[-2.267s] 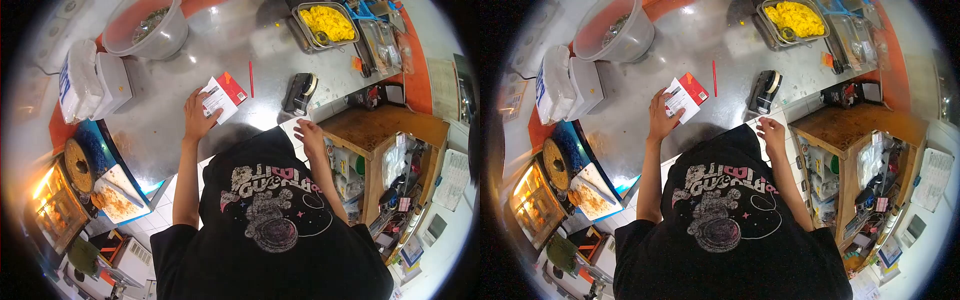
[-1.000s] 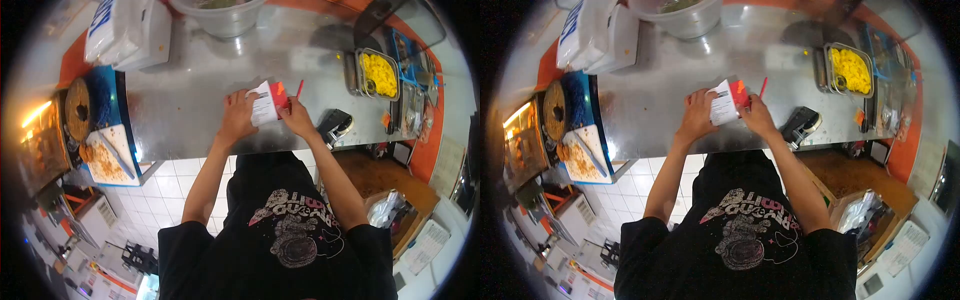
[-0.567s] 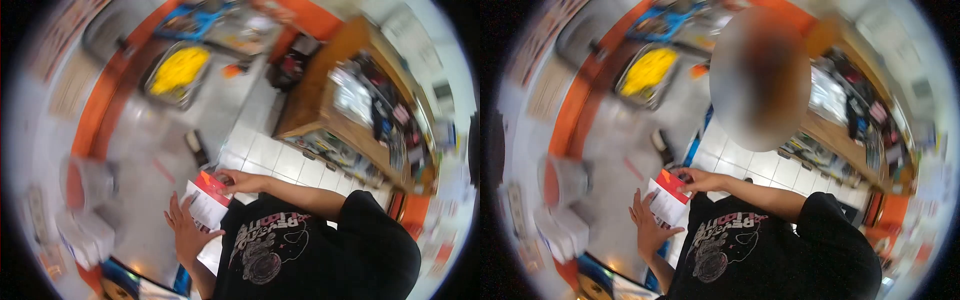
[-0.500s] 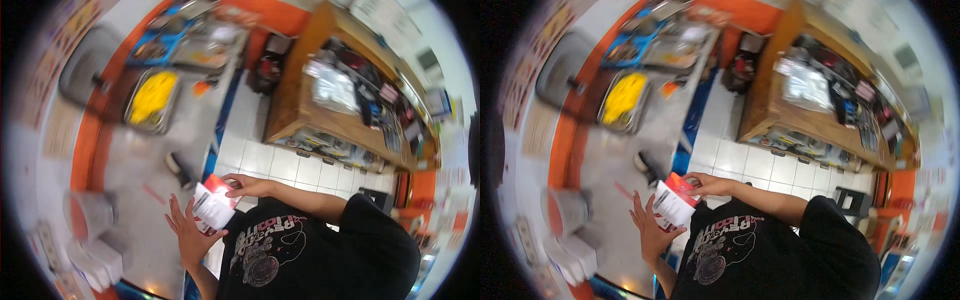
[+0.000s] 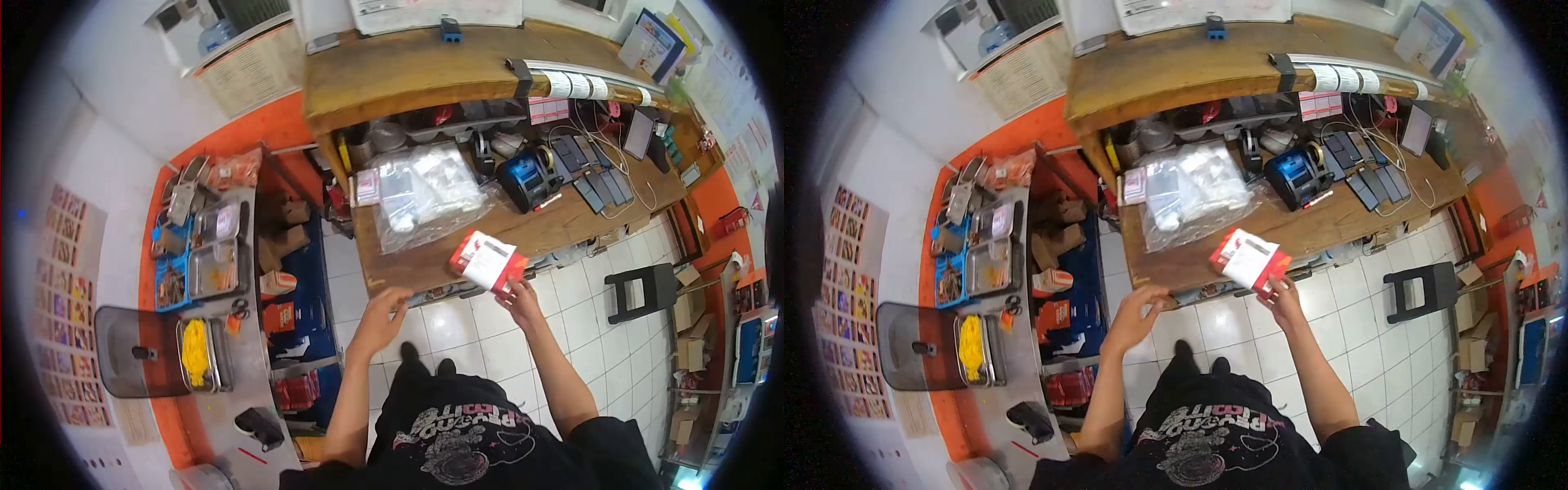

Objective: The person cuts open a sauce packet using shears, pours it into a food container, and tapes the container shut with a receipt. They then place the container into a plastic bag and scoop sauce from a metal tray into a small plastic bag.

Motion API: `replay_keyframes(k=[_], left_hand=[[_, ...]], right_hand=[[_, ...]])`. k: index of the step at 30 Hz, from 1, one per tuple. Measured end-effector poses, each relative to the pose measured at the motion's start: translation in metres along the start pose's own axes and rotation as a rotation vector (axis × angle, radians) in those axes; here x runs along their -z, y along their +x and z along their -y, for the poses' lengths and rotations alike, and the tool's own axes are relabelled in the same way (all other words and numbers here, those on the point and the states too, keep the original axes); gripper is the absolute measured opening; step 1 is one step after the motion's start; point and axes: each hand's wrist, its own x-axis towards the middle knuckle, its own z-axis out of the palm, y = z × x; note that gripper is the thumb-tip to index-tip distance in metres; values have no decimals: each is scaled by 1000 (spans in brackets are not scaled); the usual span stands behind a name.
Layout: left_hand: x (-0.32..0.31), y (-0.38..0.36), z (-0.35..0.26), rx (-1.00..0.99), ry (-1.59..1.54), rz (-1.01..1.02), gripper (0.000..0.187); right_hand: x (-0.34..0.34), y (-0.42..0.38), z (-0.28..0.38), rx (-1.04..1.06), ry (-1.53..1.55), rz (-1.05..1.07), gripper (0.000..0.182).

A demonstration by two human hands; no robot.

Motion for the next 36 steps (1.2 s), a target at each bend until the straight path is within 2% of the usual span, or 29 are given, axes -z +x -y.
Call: replay_keyframes(k=[1, 3, 5, 7, 8, 10, 11, 13, 14, 15, 17, 19, 21, 22, 23, 24, 27, 29, 30, 32, 34, 36], left_hand=[[-5, 42, -2, 15, -21, 31, 22], [-32, 127, 32, -180, 66, 12, 22], [-62, 211, 65, -182, 110, 74, 25], [-99, 280, 107, -352, 126, -32, 29], [-108, 309, 128, -340, 117, -11, 29], [-123, 345, 160, -330, 315, 173, 27], [-122, 355, 172, -322, 435, 196, 21], [-116, 367, 169, -184, 477, 354, 10], [-116, 375, 174, -171, 480, 375, 10], [-116, 380, 178, -179, 438, 380, 8], [-115, 386, 183, -173, 389, 415, 10], [-111, 396, 182, -136, 259, 417, 18], [-110, 400, 185, -147, 257, 422, 17], [-107, 399, 181, -221, 284, 382, 16], [-106, 399, 178, -294, 308, 342, 16], [-104, 400, 177, -284, 306, 347, 16], [-103, 393, 186, -303, 363, 386, 11], [-108, 382, 194, -260, 280, 188, 7], [-107, 379, 189, -251, 274, 185, 7], [-99, 380, 166, -2, 174, 180, 7], [-98, 377, 150, -16, 179, 108, 8], [-95, 372, 127, -64, 176, 20, 8]], right_hand=[[6, 20, 7, 19, 45, -43, 67], [2, 48, 24, 20, 82, -132, 68], [6, 85, 33, 54, 125, -218, 47], [8, 107, 33, 53, 147, -237, 53], [5, 113, 37, 64, 62, -308, 57], [15, 127, 46, 65, -219, -416, 61], [23, 127, 45, 22, -235, -428, 61], [18, 127, 56, 356, -803, -639, 58], [-6, 121, 70, 659, -1010, -707, 43], [-31, 119, 80, 630, -1008, -717, 43], [-83, 124, 98, 599, -837, -364, 31], [-141, 139, 116, 447, -842, 51, 23], [-162, 177, 94, 594, -1232, 306, 26], [-168, 197, 82, 583, -1227, 309, 26], [-173, 214, 70, 657, -1338, 423, 28], [-175, 227, 61, 734, -1446, 542, 32], [-167, 247, 51, 614, -1607, 518, 42], [-160, 249, 46, 648, -1632, 543, 45], [-158, 248, 46, 688, -1655, 558, 47], [-160, 249, 45, 722, -1687, 552, 47], [-166, 246, 47, 761, -1715, 551, 47], [-174, 245, 52, 624, -1804, 557, 46]])
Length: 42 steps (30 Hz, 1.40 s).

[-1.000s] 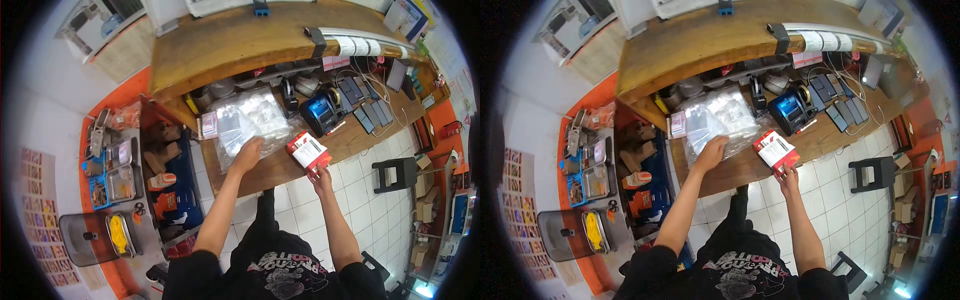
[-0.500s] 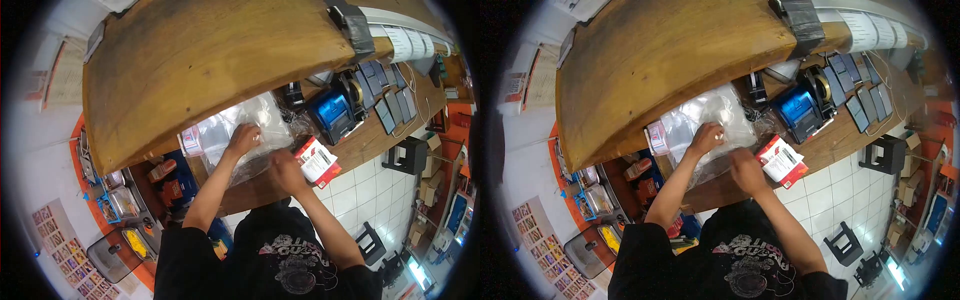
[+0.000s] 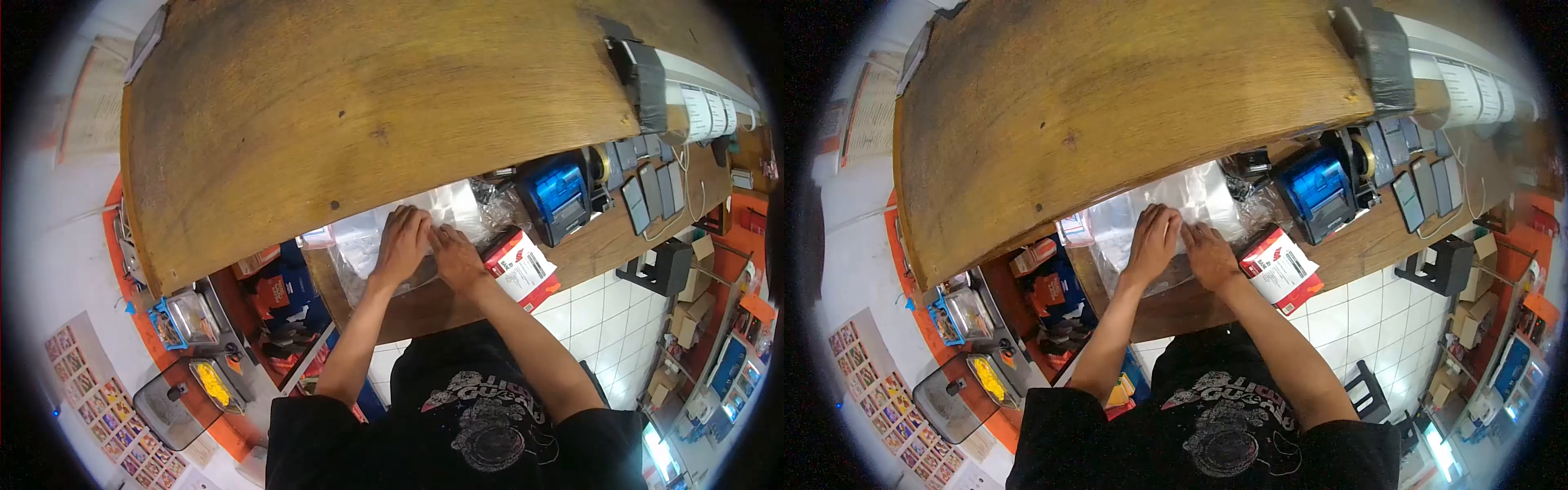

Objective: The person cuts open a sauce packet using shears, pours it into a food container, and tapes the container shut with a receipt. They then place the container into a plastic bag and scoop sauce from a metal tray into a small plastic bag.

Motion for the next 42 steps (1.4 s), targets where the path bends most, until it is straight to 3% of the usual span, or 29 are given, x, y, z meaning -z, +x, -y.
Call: replay_keyframes(k=[4, 6, 7, 9, 11, 12, 14, 16, 17, 18, 19, 21, 22, 25, 26, 29, 31, 32, 34, 35, 37, 39, 40, 42], left_hand=[[36, -44, -97, 54, -162, -176, 12], [75, -69, -154, -37, -167, -390, 18], [80, -67, -181, -2, -336, -562, 21], [92, -64, -234, -21, -673, -942, 32], [110, -67, -243, 13, -225, -788, 29], [114, -68, -249, 17, -72, -745, 28], [103, -64, -264, 81, -349, -574, 16], [88, -77, -278, 129, -361, -662, 16], [80, -81, -285, 200, -373, -749, 21], [71, -82, -293, 150, -271, -887, 9], [64, -91, -295, 131, -260, -900, 9], [57, -121, -302, 84, -274, -761, 9], [50, -123, -320, 132, -247, -705, 19], [21, -114, -370, 126, -341, -764, 33], [20, -119, -386, 117, -316, -667, 49], [17, -134, -405, 89, -428, -657, 58], [20, -139, -421, 103, -268, -659, 63], [19, -142, -426, 72, -247, -675, 64], [19, -144, -430, 7, -109, -711, 61], [18, -145, -434, 45, -106, -700, 61], [12, -146, -439, 188, -170, -853, 58], [18, -167, -410, 224, -183, -829, 56], [17, -173, -399, 307, -76, -780, 55], [16, -184, -375, 393, 241, -630, 50]], right_hand=[[-17, 10, -12, 53, -211, 142, 48], [-27, 20, -20, 119, 2, 220, 52], [-25, 19, -13, 116, -1, 208, 52], [-12, 8, 6, 1, -72, -27, 49], [52, 0, 14, -236, 534, 423, 52], [67, -16, 18, -77, 650, 391, 53], [84, -66, 18, 237, 872, 329, 55], [102, -116, 7, 556, 1081, 247, 58], [114, -136, -2, 618, 1441, 392, 66], [128, -156, -11, 657, 1790, 582, 75], [143, -168, -18, 658, 2124, 749, 80], [162, -180, -36, 612, 2148, 750, 85], [171, -184, -45, 538, 2176, 747, 91], [188, -191, -52, 560, 1939, 556, 95], [192, -191, -55, 560, 1946, 561, 95], [204, -192, -55, 678, 2042, 543, 93], [222, -204, -53, 747, 2065, 297, 84], [229, -207, -59, 727, 2078, 304, 84], [234, -212, -74, 776, 1946, 690, 63], [226, -215, -69, 725, 1868, 495, 39], [225, -218, -84, 730, 1702, 601, 32], [227, -232, -95, 673, 1891, 689, 30], [227, -237, -100, 629, 2067, 754, 28], [224, -241, -110, 536, 2041, 743, 28]])
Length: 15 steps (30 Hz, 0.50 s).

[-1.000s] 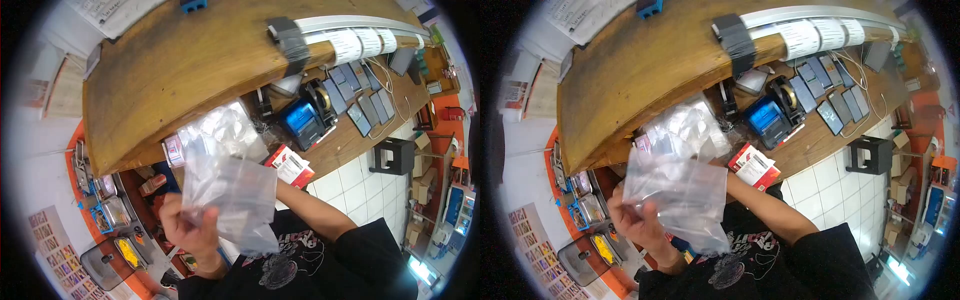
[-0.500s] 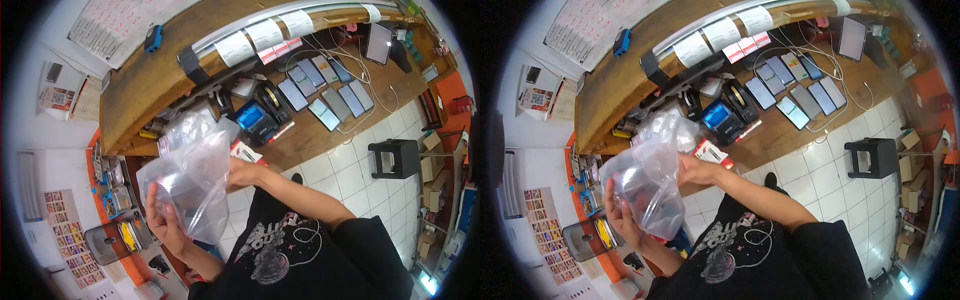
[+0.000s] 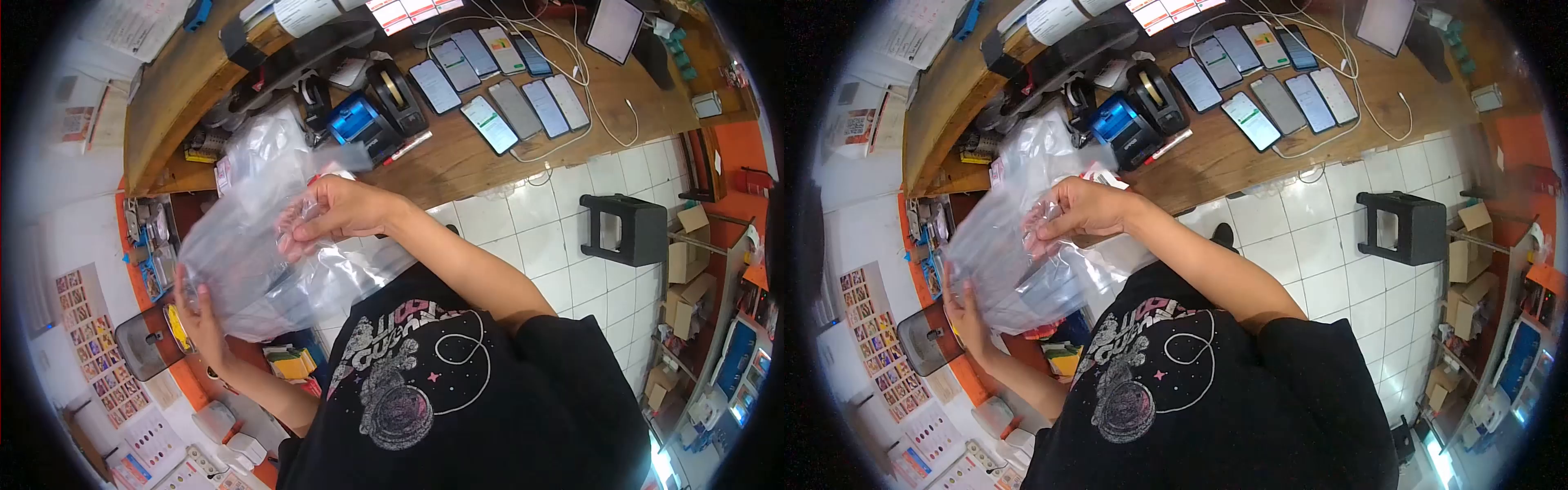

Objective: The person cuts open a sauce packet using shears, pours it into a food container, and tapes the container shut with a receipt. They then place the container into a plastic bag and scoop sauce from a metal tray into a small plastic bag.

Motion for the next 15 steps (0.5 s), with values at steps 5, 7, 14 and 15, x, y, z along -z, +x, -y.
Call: replay_keyframes(k=[5, 7, 14, 15], left_hand=[[-31, -10, -29, 124, 468, 15, 50], [-54, -16, -62, 359, -358, 416, 42], [-106, -34, -63, 321, -600, 459, 32], [-98, -34, -44, 325, -601, 462, 32]], right_hand=[[13, 10, -47, 84, -647, -405, 25], [-36, -3, -23, -18, -802, -467, 36], [-24, -18, -63, 185, -1218, -339, 16], [-11, -22, -62, 259, -1324, -462, 15]])
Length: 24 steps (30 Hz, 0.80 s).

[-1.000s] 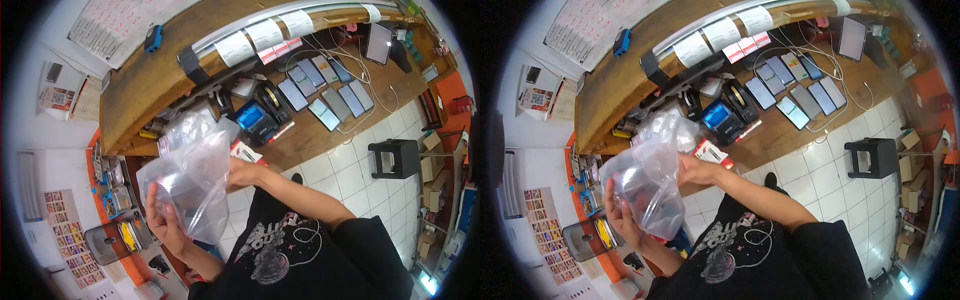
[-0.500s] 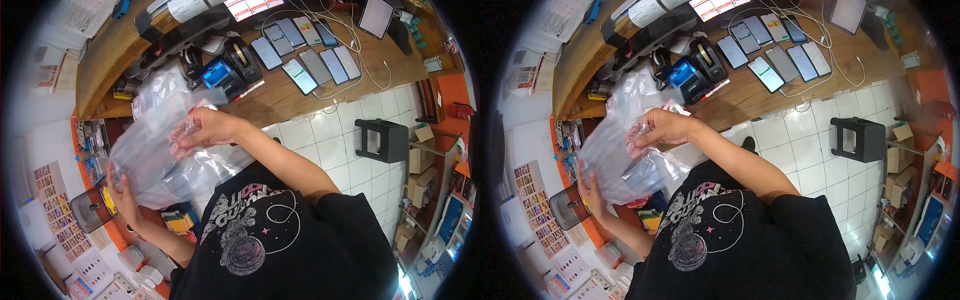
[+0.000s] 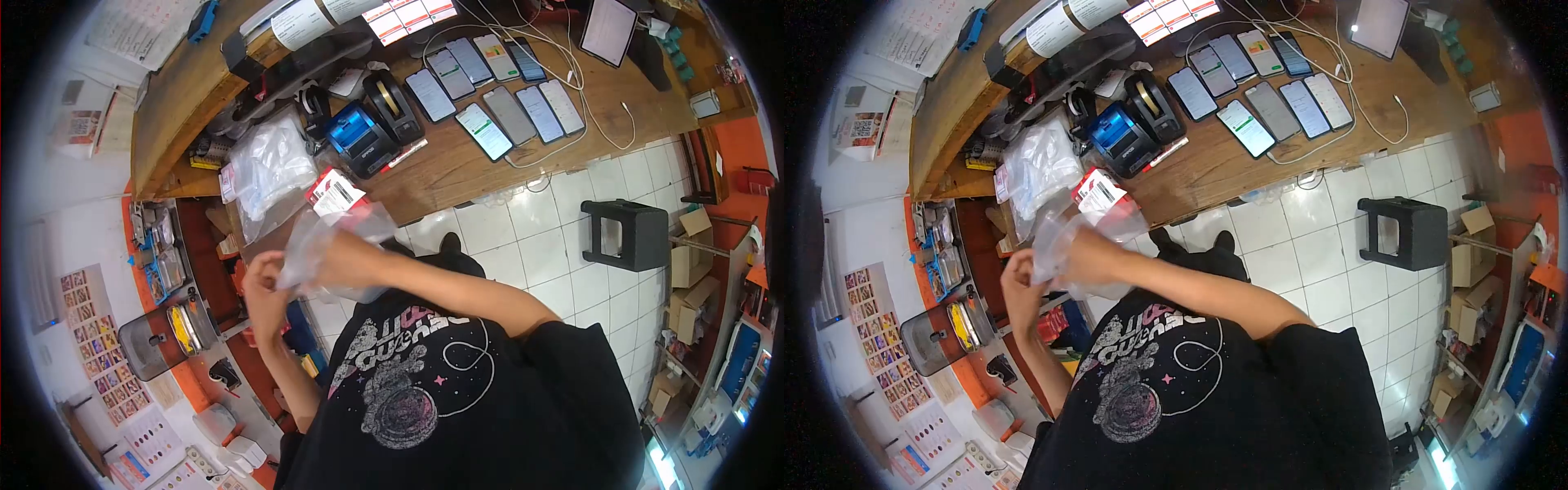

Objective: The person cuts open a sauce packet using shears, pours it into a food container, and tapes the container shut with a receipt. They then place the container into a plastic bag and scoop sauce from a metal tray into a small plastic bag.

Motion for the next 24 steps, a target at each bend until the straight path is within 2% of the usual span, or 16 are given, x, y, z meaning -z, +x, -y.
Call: replay_keyframes(k=[2, 3, 4, 5, 6, 8, 10, 13, 15, 16, 18, 20, 21, 22, 23, 24], left_hand=[[71, -3, 39, -115, 434, -276, 21], [96, -9, 51, -137, 461, -373, 20], [110, -15, 57, -158, 489, -476, 19], [111, -19, 50, -113, 539, -474, 21], [109, -22, 43, -114, 538, -487, 21], [88, -24, 30, -197, 855, -514, 35], [50, -18, 1, -473, 1201, -500, 58], [-2, 2, -9, -610, 1085, -433, 80], [-13, 18, 19, -417, 600, -203, 86], [-9, 17, 22, -415, 598, -212, 86], [0, 24, 24, -287, 828, -228, 85], [7, 22, 26, -292, 784, -204, 85], [2, 18, 19, -179, 498, -237, 85], [-2, 15, 10, -67, 213, -263, 85], [-4, 9, -4, -69, 216, -260, 85], [-4, 0, -21, -77, 9, -197, 86]], right_hand=[[39, 2, -3, -71, -133, -195, 13], [72, 3, 2, -154, -146, -257, 12], [90, 4, -20, -90, -172, -292, 7], [107, 3, 0, -199, -168, -276, 13], [107, 7, 7, -189, -167, -267, 13], [104, 12, 14, -128, -192, -367, 20], [101, 20, 17, -111, -173, -302, 27], [81, 32, 29, 6, -101, -53, 35], [73, 35, 31, 31, -170, -75, 33], [70, 36, 36, 49, -239, -103, 31], [63, 28, 53, -65, -400, -170, 30], [45, 34, 61, 94, -381, -308, 28], [31, 35, 58, 77, -249, -139, 30], [9, 36, 35, 64, -307, 41, 24], [-11, 38, 8, 54, -366, 217, 20], [-30, 44, -23, -32, -438, 389, 21]])
